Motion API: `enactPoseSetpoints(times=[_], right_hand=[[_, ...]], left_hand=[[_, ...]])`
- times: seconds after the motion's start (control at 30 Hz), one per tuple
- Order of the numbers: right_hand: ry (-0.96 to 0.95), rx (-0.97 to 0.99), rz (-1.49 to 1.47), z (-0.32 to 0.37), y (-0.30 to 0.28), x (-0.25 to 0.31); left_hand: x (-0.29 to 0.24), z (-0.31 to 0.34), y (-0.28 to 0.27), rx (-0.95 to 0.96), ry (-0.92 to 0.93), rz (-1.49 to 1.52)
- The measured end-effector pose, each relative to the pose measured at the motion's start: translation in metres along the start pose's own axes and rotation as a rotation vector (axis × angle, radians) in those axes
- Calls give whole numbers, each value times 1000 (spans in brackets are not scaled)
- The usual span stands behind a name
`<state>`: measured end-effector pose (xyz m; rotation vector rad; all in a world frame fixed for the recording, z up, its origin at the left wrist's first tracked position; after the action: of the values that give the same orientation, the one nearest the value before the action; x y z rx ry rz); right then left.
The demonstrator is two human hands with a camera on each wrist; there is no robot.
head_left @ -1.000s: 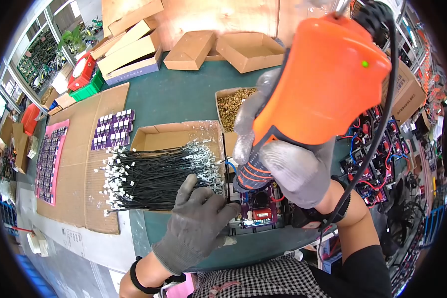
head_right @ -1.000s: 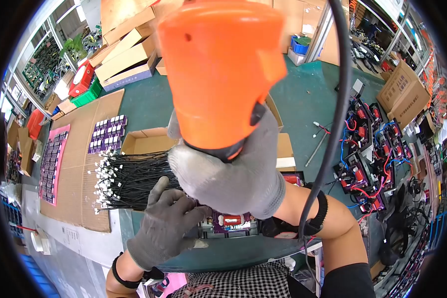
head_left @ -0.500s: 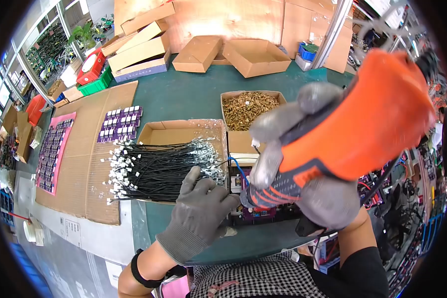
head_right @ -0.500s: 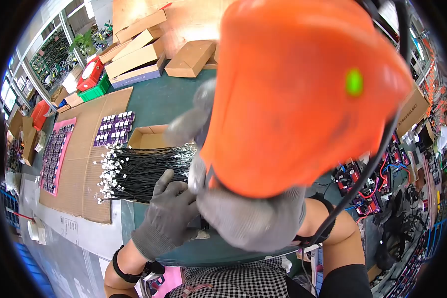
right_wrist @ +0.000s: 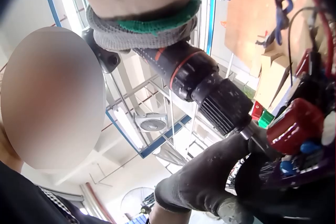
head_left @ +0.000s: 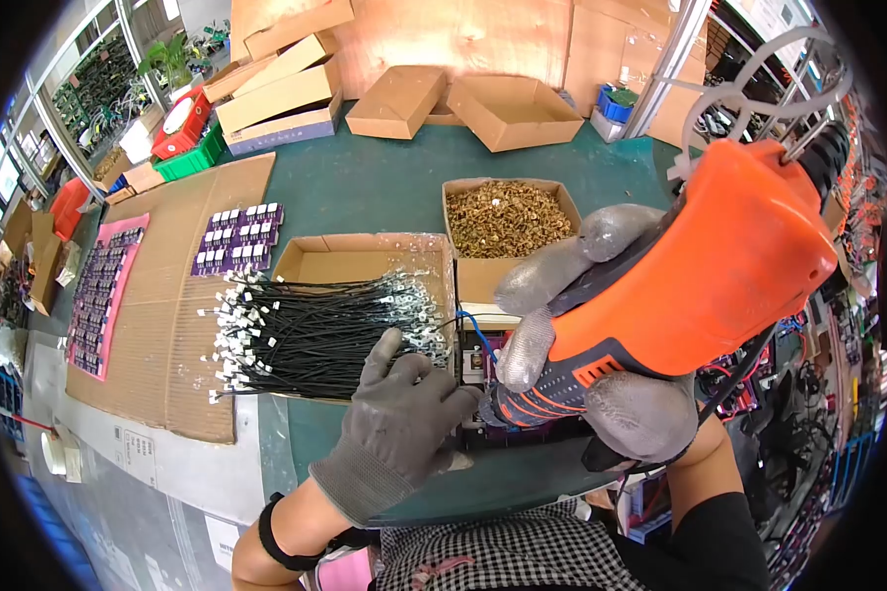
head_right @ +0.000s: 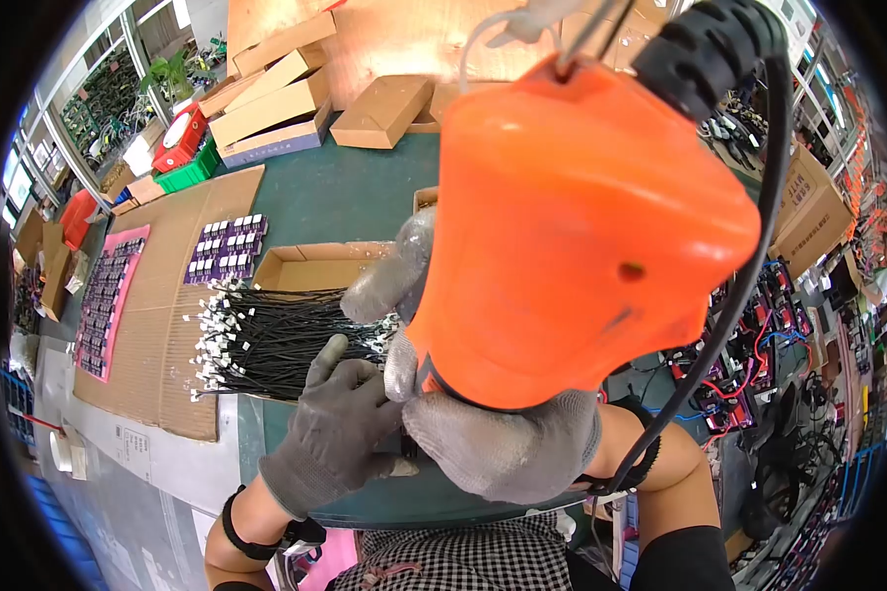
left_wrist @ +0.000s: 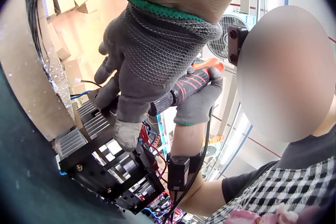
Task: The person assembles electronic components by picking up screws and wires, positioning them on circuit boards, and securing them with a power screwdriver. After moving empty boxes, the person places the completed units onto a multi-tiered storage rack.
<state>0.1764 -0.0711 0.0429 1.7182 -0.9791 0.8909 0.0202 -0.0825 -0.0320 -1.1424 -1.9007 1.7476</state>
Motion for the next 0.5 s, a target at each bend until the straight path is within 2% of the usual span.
enactPoseSetpoints(times=[0.2, 0.37, 0.43, 0.5], right_hand=[[-42, 19, 44, 0, 2, -3], [-100, 38, 209, -2, 7, -4], [-110, 2, 110, -2, 15, 14], [-224, 4, 135, 4, 12, 38]], left_hand=[[-3, -2, 0, 13, -31, 5], [-6, 1, 0, 5, 4, -54], [-7, 1, 0, -1, 26, -116], [-12, 1, -2, 9, 5, -136]])
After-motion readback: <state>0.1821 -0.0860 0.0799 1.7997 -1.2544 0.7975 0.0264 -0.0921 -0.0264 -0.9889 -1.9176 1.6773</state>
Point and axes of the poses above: each hand's wrist, its own z-axis away from the middle knuckle, its own y-axis out of the palm, x = y × z, the point moved 4 cm from there along -z, towards the middle knuckle, and after that the axes turned 3 degrees about -x, right-handed, at the moved point
